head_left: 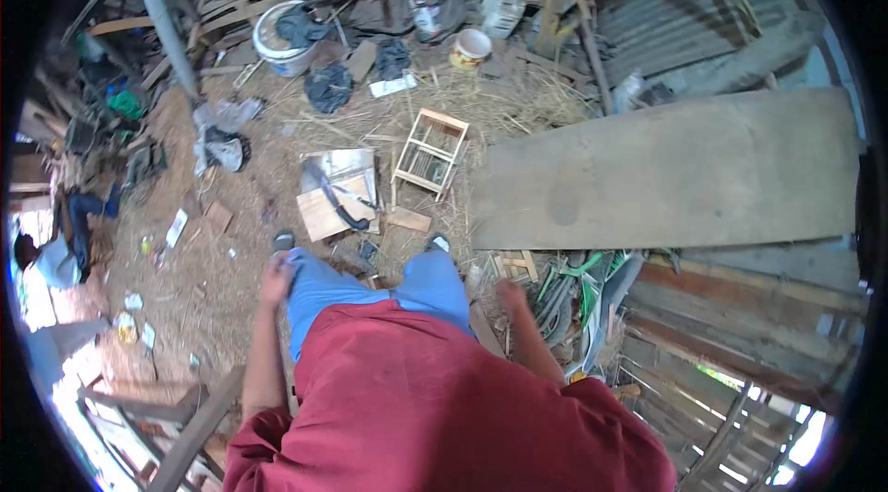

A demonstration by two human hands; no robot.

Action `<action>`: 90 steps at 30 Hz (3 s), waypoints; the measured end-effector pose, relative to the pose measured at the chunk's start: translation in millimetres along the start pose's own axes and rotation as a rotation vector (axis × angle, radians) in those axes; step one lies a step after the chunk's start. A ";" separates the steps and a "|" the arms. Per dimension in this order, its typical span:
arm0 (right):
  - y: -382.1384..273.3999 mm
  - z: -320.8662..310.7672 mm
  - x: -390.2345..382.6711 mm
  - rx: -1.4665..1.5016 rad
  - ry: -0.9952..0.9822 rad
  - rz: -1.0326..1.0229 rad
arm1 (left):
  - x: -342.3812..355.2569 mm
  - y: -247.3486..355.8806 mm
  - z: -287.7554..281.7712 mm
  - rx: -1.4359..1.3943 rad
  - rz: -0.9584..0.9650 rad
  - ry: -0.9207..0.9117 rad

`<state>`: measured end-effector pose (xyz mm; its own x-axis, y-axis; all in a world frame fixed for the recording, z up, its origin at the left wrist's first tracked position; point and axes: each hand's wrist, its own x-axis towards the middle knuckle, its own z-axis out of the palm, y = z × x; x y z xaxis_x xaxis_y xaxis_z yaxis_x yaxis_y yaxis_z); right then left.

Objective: The person uses a knife to whittle and refine thin wooden strips by hand, then slides the strips into pre-drilled holes in a wooden base to construct the frame of a bird cage.

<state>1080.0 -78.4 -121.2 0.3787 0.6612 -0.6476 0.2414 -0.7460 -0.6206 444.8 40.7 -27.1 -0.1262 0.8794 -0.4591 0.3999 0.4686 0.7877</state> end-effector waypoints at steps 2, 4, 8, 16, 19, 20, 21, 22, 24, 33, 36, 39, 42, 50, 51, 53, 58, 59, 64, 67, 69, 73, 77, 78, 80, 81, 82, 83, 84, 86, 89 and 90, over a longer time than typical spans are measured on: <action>-26.8 -45.5 50.5 -0.348 -0.201 0.037 | -41.7 27.0 39.6 0.137 0.107 -0.150; -59.9 -45.2 61.4 -0.277 -0.207 -0.037 | -71.7 47.6 60.5 0.179 0.118 -0.164; -152.5 -7.8 48.5 -0.243 -0.414 -0.076 | -101.0 55.3 74.6 0.049 -0.067 -0.059; -225.2 77.2 -4.9 -0.410 -1.027 0.229 | -113.0 28.5 96.5 0.007 0.169 -0.191; -254.5 93.1 -21.1 -0.693 -1.126 -0.009 | -112.2 19.6 80.1 -0.176 -0.018 -0.282; -250.1 100.6 -26.0 -0.640 -1.132 -0.040 | -107.3 12.5 71.8 -0.180 -0.018 -0.282; -247.1 110.3 -32.9 -0.587 -1.144 -0.066 | -105.6 2.1 64.3 -0.129 -0.005 -0.274; -245.8 121.7 -37.6 -0.588 -1.147 -0.057 | -103.6 -8.3 55.7 -0.074 0.007 -0.268; -246.2 152.5 -54.6 -0.564 -1.040 0.043 | -99.9 -30.2 31.7 -0.056 0.008 -0.252; -200.6 249.5 -125.0 -0.324 -0.672 -0.156 | -50.4 -27.8 -91.1 0.035 -0.012 -0.362; -215.4 251.7 -144.9 -0.196 -0.593 -0.194 | -52.0 -23.2 -111.0 -0.076 -0.054 -0.477; -236.4 231.3 -162.3 -0.151 -0.683 -0.227 | -63.6 -8.1 -118.6 -0.197 -0.161 -0.464; -246.7 213.5 -161.0 -0.239 -0.730 -0.120 | -73.2 15.6 -111.0 -0.129 -0.163 -0.474; -219.3 188.8 -29.2 -0.990 -1.057 -0.495 | -93.4 28.4 -49.8 0.252 0.286 -0.576; -195.1 190.2 4.3 -0.934 -1.037 -0.542 | -85.3 24.1 -41.4 0.306 0.335 -0.607; -199.8 195.5 41.3 -0.758 -0.827 -0.740 | -69.8 20.9 -38.7 0.290 0.259 -0.565; -196.6 216.7 123.1 -0.687 -0.568 -0.656 | 0.7 -51.9 -46.8 0.365 0.209 -0.349; -188.3 223.6 136.6 -0.633 -0.502 -0.654 | 16.0 -59.3 -55.0 0.417 0.221 -0.354; -169.2 256.4 182.2 -0.616 -0.525 -0.653 | 71.7 -123.4 -98.0 0.790 0.258 -0.245; -139.6 278.5 212.7 -0.642 -0.494 -0.682 | 113.1 -139.4 -101.3 0.890 0.285 -0.124; -122.0 296.8 224.8 -0.671 -0.477 -0.691 | 127.5 -148.8 -101.5 0.839 0.326 -0.087; -66.6 326.8 255.4 -0.585 -0.557 -0.698 | 149.6 -186.9 -93.5 0.830 0.410 -0.036; -42.2 343.2 264.2 -0.516 -0.584 -0.714 | 152.5 -202.5 -97.0 0.885 0.450 -0.023; -41.1 346.0 269.5 -0.510 -0.567 -0.718 | 153.2 -211.6 -94.0 0.887 0.468 -0.022; -37.2 351.7 270.7 -0.760 -0.575 -1.012 | 151.2 -226.5 -91.1 0.897 0.472 -0.022; -43.1 353.1 261.8 -0.756 -0.564 -1.014 | 146.3 -231.9 -90.3 0.900 0.483 -0.021; -52.8 351.0 250.5 -0.573 -0.610 -0.876 | 144.2 -235.6 -87.1 0.899 0.477 -0.004; -58.7 347.6 239.5 -0.389 -0.649 -0.744 | 140.5 -236.5 -85.8 0.899 0.474 0.020; -57.3 343.2 232.6 -0.390 -0.639 -0.753 | 136.4 -237.1 -84.5 0.898 0.485 0.027; -55.7 338.5 220.1 -0.998 -0.398 -0.913 | 124.4 -238.2 -86.2 0.898 0.481 0.064; -47.1 329.8 187.7 -1.248 -0.392 -0.796 | 114.1 -248.4 -83.3 0.893 0.527 0.136; -49.5 328.9 179.8 -1.259 -0.371 -0.797 | 111.1 -247.9 -81.6 0.895 0.509 0.139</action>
<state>842.3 103.4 -352.4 -0.4025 0.7478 -0.5281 0.9150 0.3459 -0.2076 257.6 29.0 -239.8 0.1653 0.9843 -0.0616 0.9559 -0.1446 0.2556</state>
